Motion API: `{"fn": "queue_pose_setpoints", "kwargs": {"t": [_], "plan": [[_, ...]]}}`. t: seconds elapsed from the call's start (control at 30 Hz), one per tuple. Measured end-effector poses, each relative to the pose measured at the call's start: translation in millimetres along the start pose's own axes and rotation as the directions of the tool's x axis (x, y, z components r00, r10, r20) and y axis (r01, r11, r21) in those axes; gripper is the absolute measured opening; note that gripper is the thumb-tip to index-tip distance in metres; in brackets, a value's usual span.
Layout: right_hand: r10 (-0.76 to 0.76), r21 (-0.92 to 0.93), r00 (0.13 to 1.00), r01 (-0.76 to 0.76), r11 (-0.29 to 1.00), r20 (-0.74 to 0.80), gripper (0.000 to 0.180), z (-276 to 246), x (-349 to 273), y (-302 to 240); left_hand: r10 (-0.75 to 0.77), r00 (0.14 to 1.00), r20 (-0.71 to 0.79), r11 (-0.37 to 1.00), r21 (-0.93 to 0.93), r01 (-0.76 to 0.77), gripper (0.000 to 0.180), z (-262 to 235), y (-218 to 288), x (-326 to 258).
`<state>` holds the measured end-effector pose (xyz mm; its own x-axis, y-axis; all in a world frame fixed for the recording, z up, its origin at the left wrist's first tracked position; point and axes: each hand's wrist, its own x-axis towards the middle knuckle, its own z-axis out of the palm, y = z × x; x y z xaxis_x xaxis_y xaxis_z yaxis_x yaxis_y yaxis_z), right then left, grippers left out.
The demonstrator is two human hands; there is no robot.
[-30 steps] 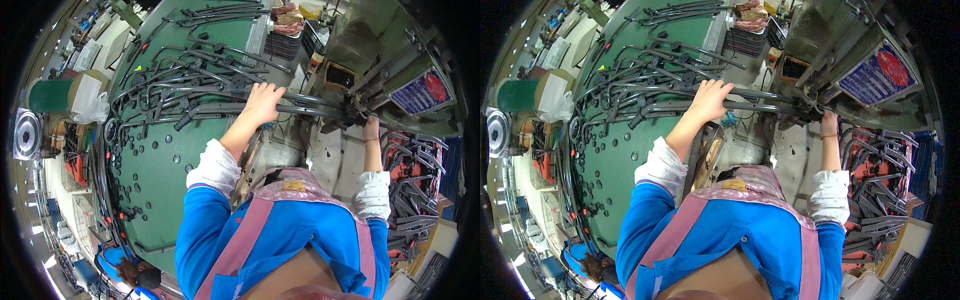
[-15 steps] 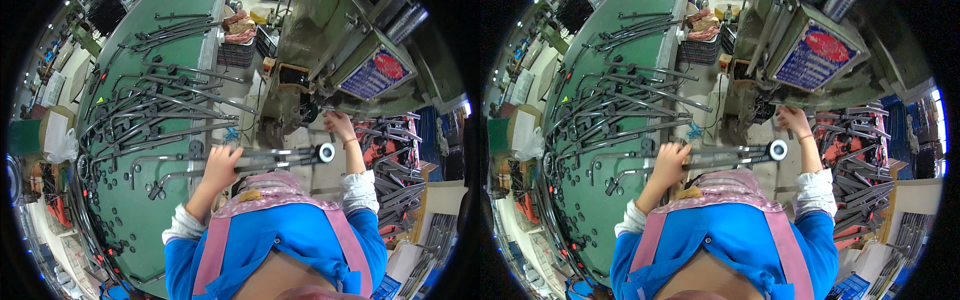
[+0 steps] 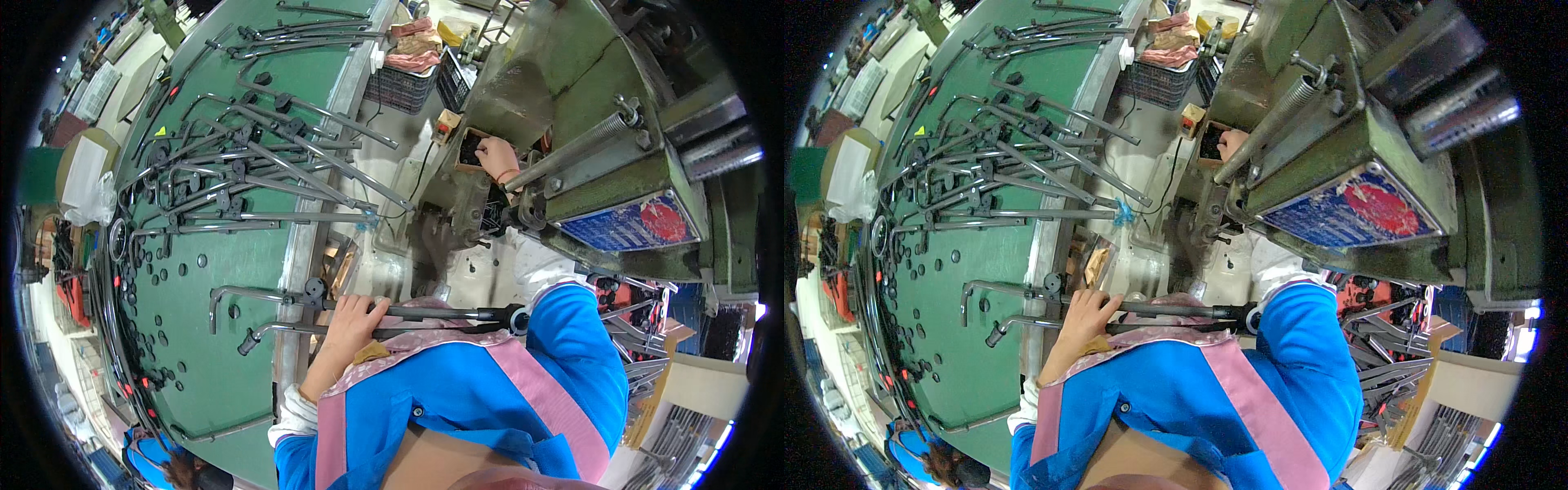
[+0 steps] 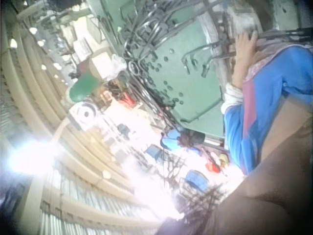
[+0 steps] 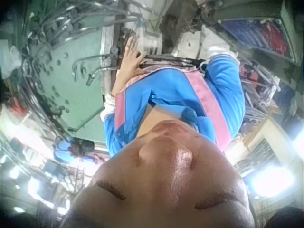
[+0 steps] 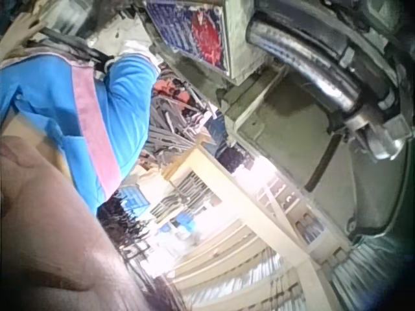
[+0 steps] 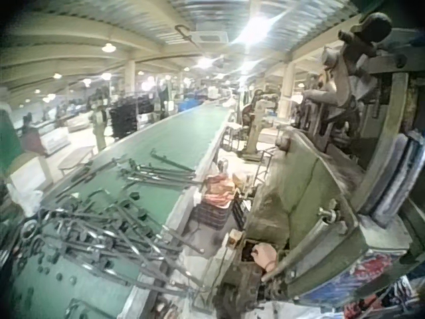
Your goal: The person repeatedly picks up metal rods and small black circular components from a green workbench, inserts the components onto the rods, and places the assembled units into a nearby machine. The person continues this cycle throughout the clip.
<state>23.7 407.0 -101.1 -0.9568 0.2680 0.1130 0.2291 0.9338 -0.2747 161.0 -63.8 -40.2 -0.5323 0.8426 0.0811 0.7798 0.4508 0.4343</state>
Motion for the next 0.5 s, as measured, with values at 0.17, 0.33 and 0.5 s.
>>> {"fn": "queue_pose_setpoints", "kwargs": {"t": [0.17, 0.33, 0.5], "plan": [[0.020, -0.001, 1.000, -0.020, 1.000, 0.007, 0.017, -10, 3, -15, -0.074, 0.997, -0.001, 0.997, 0.002, 0.074, 0.052, 8, 5, -2], [-0.103, -0.002, 0.980, 0.105, 0.995, -0.171, 0.016, 13, 4, 31, -0.071, 0.997, 0.039, 0.997, -0.038, 0.072, 0.057, 3, 9, 5], [0.018, 0.162, 0.993, 0.001, 0.987, -0.117, 0.016, 3, -4, 9, -0.052, 0.998, 0.031, 0.997, -0.050, 0.053, 0.060, 10, 7, 3]]}}
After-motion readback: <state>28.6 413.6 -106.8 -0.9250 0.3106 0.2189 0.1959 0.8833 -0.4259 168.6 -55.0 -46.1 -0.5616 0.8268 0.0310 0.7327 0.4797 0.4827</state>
